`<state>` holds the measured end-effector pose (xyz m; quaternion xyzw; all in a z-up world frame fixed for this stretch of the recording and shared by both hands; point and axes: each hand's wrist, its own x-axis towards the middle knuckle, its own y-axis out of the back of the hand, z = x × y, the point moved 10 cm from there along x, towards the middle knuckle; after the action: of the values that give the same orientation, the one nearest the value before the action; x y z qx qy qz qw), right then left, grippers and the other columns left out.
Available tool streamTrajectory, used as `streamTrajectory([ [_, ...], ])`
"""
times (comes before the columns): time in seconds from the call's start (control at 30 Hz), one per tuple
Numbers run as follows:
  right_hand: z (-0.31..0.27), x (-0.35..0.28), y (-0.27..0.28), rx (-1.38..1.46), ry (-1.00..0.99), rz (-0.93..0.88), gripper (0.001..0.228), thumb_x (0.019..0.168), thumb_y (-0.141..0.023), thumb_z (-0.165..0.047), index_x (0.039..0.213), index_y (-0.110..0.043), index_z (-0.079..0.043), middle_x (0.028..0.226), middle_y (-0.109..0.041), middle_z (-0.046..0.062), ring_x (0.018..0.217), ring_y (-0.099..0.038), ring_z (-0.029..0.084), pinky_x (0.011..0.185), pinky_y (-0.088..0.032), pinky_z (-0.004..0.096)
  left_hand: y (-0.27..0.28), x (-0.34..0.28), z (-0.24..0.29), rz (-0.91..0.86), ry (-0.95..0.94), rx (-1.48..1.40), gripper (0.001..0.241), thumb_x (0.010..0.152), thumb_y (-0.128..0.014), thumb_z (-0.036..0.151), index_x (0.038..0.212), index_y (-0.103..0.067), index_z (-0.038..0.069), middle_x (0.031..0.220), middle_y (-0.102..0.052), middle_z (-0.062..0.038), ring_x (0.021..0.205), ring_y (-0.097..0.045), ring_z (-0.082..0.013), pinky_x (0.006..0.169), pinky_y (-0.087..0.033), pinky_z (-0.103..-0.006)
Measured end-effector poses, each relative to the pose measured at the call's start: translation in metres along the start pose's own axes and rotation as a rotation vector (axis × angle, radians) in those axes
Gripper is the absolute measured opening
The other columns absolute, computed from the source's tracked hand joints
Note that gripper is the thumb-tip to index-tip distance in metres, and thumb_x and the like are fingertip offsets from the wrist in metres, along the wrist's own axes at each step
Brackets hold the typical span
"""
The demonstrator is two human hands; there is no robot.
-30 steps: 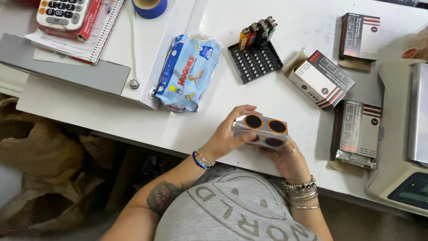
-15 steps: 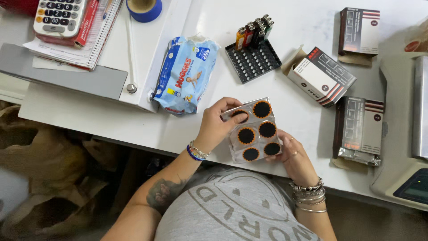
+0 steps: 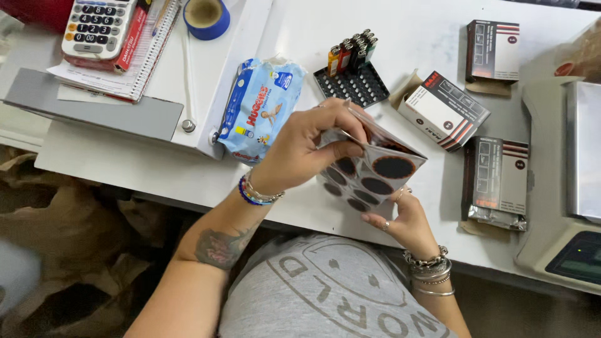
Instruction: The person organizes boxes of items on a counter and unfolds a large silver foil sheet containing small circular patches.
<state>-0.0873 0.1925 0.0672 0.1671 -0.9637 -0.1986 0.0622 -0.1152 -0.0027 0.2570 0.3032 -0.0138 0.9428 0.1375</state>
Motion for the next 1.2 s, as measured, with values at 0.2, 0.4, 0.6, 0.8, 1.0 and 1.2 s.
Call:
streamTrajectory([
  [0.2,0.018,-0.013,-0.027,0.277,0.158,-0.198,0.061,0.059,-0.102,-0.022,0.11,-0.075,-0.002,0.111,-0.078,0.018,0.114,-0.07,0.033,0.104,-0.046,0.049,0.0,0.014,0.006,-0.153,-0.029,-0.336,0.011,0.099,-0.069,0.015,0.093,-0.064,0.008,0.097,-0.073,-0.009,0.143,-0.048,-0.0348,0.123,-0.033,-0.0509],
  [0.4,-0.018,-0.017,-0.07,0.79,0.184,-0.411,0.155,0.044,-0.092,-0.07,0.163,-0.013,-0.008,0.164,-0.033,0.019,0.144,-0.034,0.027,0.12,-0.016,0.048,-0.026,0.002,-0.047,-0.458,0.049,-0.898,0.009,0.109,-0.058,0.026,0.102,-0.063,0.022,0.166,-0.037,-0.023,0.16,-0.023,-0.038,0.116,-0.043,-0.0529],
  [0.6,0.03,0.008,-0.081,1.347,-0.057,-0.185,0.126,0.06,-0.092,-0.063,0.157,-0.026,-0.019,0.125,-0.06,0.008,0.109,-0.065,0.021,0.087,-0.057,0.038,-0.067,-0.013,-0.055,-0.431,0.154,-1.236,0.014,0.104,-0.064,0.024,0.097,-0.056,0.015,0.163,-0.029,-0.036,0.155,-0.03,-0.0437,0.124,-0.033,-0.0525],
  [0.8,0.041,0.001,-0.03,1.361,-0.082,0.283,0.038,0.089,-0.078,-0.023,0.123,-0.065,-0.015,0.11,-0.077,0.008,0.102,-0.075,0.022,0.088,-0.062,0.04,-0.047,0.0,-0.044,-0.36,0.134,-0.905,0.014,0.107,-0.06,0.017,0.105,-0.052,0.006,0.144,-0.052,-0.037,0.131,-0.061,-0.0406,0.114,-0.048,-0.0543],
  [1.0,0.116,-0.045,0.058,1.032,-0.014,0.693,0.013,0.103,-0.065,-0.014,0.116,-0.067,-0.015,0.1,-0.074,0.001,0.092,-0.074,0.017,0.091,-0.063,0.033,0.035,-0.002,-0.011,-0.086,0.1,0.428,0.011,0.097,-0.074,0.022,0.106,-0.071,0.016,0.092,-0.077,-0.001,0.089,-0.075,-0.0216,0.088,-0.057,-0.0341],
  [1.2,0.031,-0.038,0.093,0.988,0.239,0.576,0.008,0.103,-0.065,-0.015,0.1,-0.071,-0.011,0.102,-0.072,0.011,0.104,-0.072,0.022,0.1,-0.061,0.038,0.052,-0.008,0.006,-0.089,0.114,0.471,0.007,0.097,-0.073,0.008,0.099,-0.075,0.015,0.073,-0.069,-0.001,0.065,-0.058,-0.0162,0.074,-0.052,-0.0297],
])
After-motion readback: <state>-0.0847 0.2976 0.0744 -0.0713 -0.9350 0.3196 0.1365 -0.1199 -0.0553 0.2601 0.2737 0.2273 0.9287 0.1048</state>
